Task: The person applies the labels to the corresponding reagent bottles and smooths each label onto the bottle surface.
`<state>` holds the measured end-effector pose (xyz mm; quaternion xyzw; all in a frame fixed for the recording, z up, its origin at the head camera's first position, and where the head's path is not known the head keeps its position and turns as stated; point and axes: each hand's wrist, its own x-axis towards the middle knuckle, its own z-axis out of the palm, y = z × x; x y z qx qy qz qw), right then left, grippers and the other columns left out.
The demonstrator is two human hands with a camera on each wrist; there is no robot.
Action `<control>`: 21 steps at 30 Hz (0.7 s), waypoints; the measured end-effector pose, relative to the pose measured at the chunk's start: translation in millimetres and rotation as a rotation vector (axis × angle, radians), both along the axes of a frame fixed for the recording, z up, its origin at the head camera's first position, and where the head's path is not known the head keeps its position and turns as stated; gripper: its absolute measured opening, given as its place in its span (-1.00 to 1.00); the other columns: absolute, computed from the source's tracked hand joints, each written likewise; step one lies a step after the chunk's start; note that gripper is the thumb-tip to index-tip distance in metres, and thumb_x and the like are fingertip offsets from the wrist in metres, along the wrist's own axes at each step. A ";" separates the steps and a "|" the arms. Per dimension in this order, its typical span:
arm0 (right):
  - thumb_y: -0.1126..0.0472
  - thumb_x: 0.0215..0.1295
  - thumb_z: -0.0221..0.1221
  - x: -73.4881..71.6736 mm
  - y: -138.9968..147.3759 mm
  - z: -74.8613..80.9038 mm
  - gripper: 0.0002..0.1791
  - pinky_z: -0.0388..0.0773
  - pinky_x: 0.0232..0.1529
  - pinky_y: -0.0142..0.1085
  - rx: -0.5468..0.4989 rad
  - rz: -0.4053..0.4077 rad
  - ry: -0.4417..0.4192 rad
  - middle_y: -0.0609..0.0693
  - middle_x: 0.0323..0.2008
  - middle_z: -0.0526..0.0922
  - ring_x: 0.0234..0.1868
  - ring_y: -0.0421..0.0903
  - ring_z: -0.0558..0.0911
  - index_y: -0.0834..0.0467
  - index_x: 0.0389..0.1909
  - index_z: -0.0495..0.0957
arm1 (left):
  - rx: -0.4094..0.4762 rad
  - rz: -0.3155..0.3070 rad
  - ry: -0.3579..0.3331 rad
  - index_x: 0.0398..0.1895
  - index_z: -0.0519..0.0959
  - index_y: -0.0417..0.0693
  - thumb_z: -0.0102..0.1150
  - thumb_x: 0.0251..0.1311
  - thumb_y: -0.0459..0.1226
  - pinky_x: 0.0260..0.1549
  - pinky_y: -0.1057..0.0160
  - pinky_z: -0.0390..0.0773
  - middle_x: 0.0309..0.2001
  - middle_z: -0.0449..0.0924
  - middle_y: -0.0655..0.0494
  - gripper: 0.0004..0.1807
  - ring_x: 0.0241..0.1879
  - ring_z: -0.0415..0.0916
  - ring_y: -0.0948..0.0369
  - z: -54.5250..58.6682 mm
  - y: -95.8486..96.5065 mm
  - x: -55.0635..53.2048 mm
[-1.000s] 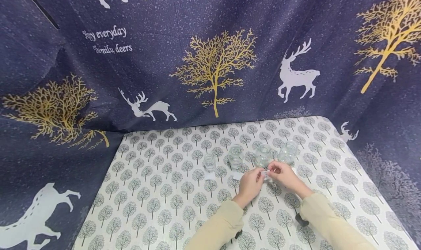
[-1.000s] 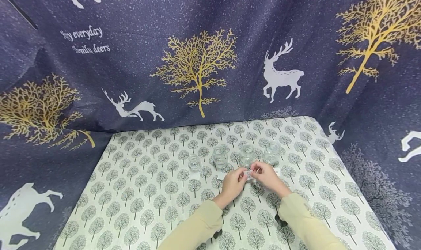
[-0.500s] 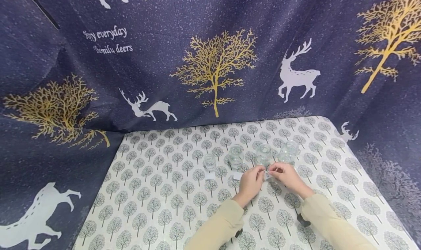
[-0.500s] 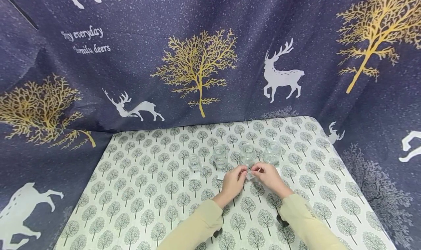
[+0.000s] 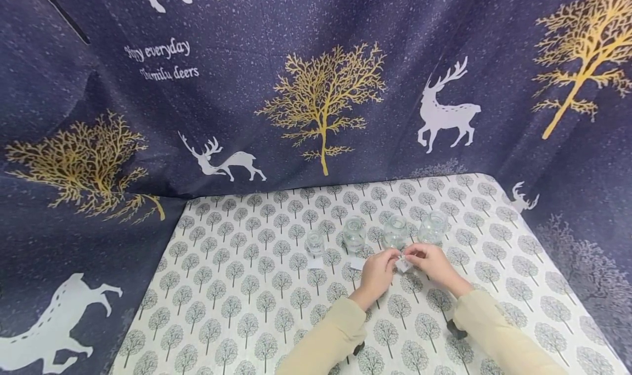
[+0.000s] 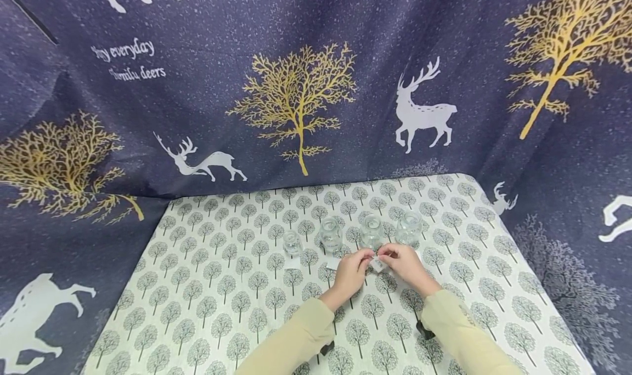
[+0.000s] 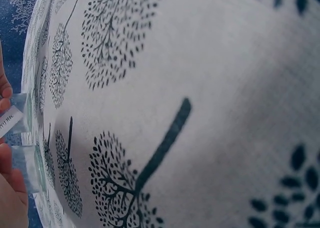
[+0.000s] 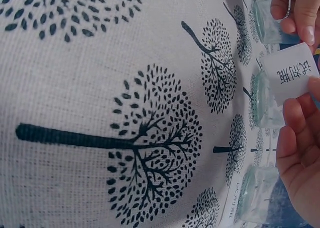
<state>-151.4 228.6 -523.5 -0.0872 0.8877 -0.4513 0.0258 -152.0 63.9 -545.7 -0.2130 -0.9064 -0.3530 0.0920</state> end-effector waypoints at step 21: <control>0.42 0.06 0.12 9.5 -9.5 20.4 -0.87 0.48 -0.53 -0.38 -0.110 -0.014 -0.058 0.20 -0.44 0.58 -0.52 -0.26 0.46 0.36 -0.33 0.52 | 0.043 -0.015 -0.099 -0.19 0.52 0.12 0.06 0.08 -0.26 -0.45 0.59 0.35 -0.39 0.62 0.28 -0.80 -0.60 0.31 0.52 1.1 -1.3 -1.8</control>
